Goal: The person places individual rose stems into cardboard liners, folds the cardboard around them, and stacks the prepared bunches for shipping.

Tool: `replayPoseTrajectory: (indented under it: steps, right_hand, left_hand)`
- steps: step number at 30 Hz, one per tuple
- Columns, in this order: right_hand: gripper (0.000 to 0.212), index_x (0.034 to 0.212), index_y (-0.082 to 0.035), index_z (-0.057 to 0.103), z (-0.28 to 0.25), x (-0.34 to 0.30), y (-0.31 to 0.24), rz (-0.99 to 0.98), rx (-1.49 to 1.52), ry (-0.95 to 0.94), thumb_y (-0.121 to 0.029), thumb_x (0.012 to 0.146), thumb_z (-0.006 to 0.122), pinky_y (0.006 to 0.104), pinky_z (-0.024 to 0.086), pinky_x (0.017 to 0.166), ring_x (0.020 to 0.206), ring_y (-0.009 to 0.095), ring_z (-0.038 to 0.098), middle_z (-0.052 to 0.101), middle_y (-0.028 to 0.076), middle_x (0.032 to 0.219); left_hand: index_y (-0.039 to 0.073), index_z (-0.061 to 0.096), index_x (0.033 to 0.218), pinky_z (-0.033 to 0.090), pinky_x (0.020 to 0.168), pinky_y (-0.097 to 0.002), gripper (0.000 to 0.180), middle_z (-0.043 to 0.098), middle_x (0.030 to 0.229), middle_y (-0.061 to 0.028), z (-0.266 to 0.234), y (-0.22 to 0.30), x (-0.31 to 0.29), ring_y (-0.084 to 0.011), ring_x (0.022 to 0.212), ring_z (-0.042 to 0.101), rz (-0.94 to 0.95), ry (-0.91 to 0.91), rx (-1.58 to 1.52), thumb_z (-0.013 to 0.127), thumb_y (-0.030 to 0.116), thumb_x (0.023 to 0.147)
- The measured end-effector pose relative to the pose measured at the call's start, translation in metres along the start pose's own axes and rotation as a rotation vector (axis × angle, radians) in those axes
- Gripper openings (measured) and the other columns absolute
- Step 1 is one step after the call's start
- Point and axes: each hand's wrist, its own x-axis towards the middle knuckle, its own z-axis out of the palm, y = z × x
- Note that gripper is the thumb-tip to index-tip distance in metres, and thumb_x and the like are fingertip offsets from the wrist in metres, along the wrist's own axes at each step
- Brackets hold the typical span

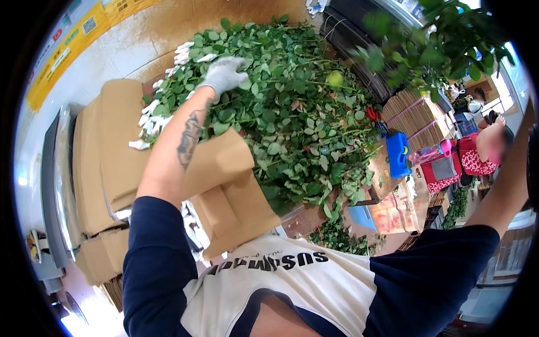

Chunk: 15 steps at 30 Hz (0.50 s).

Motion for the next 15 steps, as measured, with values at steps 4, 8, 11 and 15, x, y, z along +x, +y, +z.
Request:
replayPoseTrajectory:
  steps: [4, 8, 11, 15]
  right_hand:
    - [0.031, 0.100, -0.004, 0.061, 0.072, 0.001, -0.084, -0.145, 0.269, -0.148, -0.023, 0.076, 0.057, 0.0365, 0.051, 0.074, 0.086, 0.028, 0.062, 0.063, 0.012, 0.096]
    - [0.031, 0.099, -0.004, 0.062, 0.146, 0.017, -0.164, -0.414, 0.443, -0.119, -0.023, 0.074, 0.058, 0.0359, 0.051, 0.078, 0.089, 0.027, 0.062, 0.063, 0.013, 0.097]
    - [0.022, 0.089, -0.005, 0.064, 0.172, 0.010, -0.223, -0.534, 0.375, -0.344, -0.016, 0.074, 0.052, 0.0413, 0.052, 0.076, 0.084, 0.032, 0.063, 0.066, 0.013, 0.093]
    - [0.020, 0.087, -0.006, 0.063, 0.154, -0.015, -0.246, -0.330, 0.383, -0.596, -0.016, 0.071, 0.055, 0.0419, 0.051, 0.072, 0.081, 0.034, 0.063, 0.065, 0.015, 0.084]
  left_hand:
    - [0.009, 0.056, 0.123, 0.044, 0.094, -0.0369, 0.052, 0.061, 0.116, -0.0158, -0.043, -0.018, -0.041, -0.0302, 0.104, 0.059, 0.030, 0.221, -0.235, 0.056, 0.035, 0.078]
    - [0.000, 0.055, 0.120, 0.040, 0.096, -0.0314, 0.038, 0.060, 0.114, -0.0121, -0.087, -0.056, -0.132, -0.0221, 0.107, 0.055, 0.020, 0.325, -0.696, 0.057, 0.023, 0.089]
    - [-0.005, 0.052, 0.121, 0.043, 0.091, -0.0305, 0.035, 0.058, 0.113, -0.0127, -0.114, -0.070, -0.221, -0.0179, 0.102, 0.055, -0.048, 0.449, -0.651, 0.053, 0.017, 0.093]
    - [-0.002, 0.059, 0.111, 0.048, 0.076, -0.0366, 0.032, 0.066, 0.095, -0.0130, -0.136, -0.040, -0.329, -0.0246, 0.087, 0.063, -0.508, 0.432, -0.720, 0.056, 0.022, 0.089]
